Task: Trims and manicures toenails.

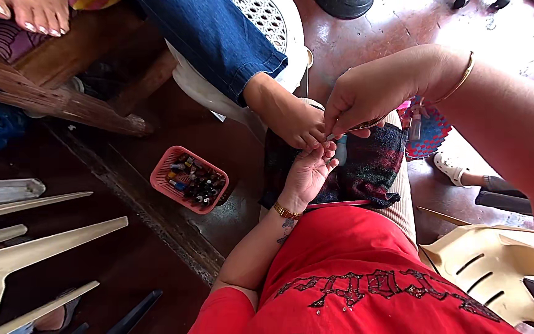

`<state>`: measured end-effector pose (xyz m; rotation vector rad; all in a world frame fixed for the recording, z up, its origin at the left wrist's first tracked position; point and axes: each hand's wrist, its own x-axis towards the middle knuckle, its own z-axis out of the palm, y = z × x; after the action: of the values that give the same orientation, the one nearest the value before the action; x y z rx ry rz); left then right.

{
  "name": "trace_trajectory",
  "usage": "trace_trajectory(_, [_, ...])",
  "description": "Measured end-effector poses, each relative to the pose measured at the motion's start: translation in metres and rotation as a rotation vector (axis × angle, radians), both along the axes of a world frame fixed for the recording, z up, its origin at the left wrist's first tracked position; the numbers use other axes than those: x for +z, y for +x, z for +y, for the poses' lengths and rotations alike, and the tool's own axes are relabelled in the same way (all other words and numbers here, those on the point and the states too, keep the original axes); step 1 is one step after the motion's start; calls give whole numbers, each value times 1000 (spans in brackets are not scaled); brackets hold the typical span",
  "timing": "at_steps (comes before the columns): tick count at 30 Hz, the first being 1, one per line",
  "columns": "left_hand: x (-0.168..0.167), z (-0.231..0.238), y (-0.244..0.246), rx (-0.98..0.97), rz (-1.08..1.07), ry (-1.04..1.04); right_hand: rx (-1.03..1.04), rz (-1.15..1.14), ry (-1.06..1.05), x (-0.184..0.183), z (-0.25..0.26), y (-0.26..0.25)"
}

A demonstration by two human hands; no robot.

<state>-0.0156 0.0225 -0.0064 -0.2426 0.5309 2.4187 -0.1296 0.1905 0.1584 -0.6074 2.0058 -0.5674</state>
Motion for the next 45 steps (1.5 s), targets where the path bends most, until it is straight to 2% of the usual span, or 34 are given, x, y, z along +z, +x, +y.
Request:
trace_trajectory(14, [-1, 0, 0, -2, 17, -16, 104, 35, 198, 12, -21, -8])
trace_trajectory(35, [0, -2, 1, -3, 32, -39, 135, 13, 267, 13, -37, -18])
trace_trajectory(37, [2, -2, 1, -8, 32, -68, 144, 25, 180, 13, -29, -20])
trace_trajectory(38, [2, -2, 1, -12, 33, -65, 106, 17, 68, 10, -24, -19])
trace_trajectory(41, [-1, 0, 0, -3, 34, -77, -250, -79, -410, -15, -32, 13])
trace_trajectory(42, [-1, 1, 0, 12, 36, -89, -388, -42, -507, -26, -41, 30])
trace_trajectory(45, [0, 3, 0, 21, 61, -162, -653, 520, -652, -55, -55, 59])
